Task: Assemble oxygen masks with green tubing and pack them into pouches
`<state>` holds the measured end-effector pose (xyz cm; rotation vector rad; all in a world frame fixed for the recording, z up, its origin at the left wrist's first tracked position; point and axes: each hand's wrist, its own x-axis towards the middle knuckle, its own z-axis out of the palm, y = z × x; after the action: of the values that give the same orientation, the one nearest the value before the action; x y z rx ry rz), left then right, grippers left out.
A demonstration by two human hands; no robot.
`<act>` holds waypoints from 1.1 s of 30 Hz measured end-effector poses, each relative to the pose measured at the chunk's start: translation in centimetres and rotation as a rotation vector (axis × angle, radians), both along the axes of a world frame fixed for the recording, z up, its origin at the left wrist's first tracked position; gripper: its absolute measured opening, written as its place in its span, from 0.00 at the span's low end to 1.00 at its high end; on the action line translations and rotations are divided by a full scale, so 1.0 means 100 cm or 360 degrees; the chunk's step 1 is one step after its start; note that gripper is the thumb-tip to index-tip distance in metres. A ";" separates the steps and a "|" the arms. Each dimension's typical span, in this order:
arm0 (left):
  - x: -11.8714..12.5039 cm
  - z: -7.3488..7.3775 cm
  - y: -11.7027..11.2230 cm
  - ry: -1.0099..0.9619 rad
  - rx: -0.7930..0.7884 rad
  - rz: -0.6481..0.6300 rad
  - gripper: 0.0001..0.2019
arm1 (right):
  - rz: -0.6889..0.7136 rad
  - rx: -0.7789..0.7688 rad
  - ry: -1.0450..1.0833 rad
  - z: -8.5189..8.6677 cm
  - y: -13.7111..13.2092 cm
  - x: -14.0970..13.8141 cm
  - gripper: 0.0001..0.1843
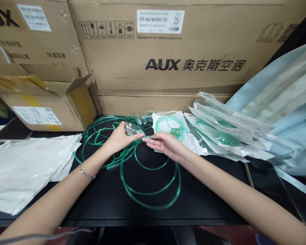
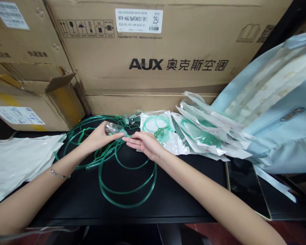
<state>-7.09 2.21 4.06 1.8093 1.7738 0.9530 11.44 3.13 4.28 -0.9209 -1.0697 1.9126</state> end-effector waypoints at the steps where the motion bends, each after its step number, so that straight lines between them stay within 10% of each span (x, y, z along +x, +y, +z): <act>1: 0.000 0.000 0.000 0.0005 0.0010 -0.0021 0.27 | 0.0036 0.0077 -0.0090 -0.001 -0.001 0.000 0.10; 8: -0.003 0.006 -0.005 0.0228 0.0303 -0.0203 0.41 | 0.0012 0.0951 -0.0909 -0.009 0.003 0.001 0.10; 12: 0.002 0.011 -0.006 0.0745 0.0426 -0.0680 0.25 | -0.0066 0.1921 -0.1411 -0.009 0.006 0.005 0.07; 18: 0.007 0.012 -0.004 0.0986 0.0341 -0.0895 0.14 | 0.0477 0.2840 -0.1911 -0.007 0.007 0.011 0.11; 27: 0.004 0.049 0.008 0.0627 -0.0042 -0.0746 0.11 | 0.0199 0.2897 -0.2111 -0.004 0.003 0.014 0.10; 33: 0.006 0.041 0.013 0.1089 -0.0136 -0.0947 0.14 | 0.0080 0.2401 -0.2342 -0.002 -0.009 0.014 0.09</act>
<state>-6.44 3.53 8.17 2.5739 1.3904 0.0141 12.88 2.28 4.08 -1.1269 -2.6150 -0.2932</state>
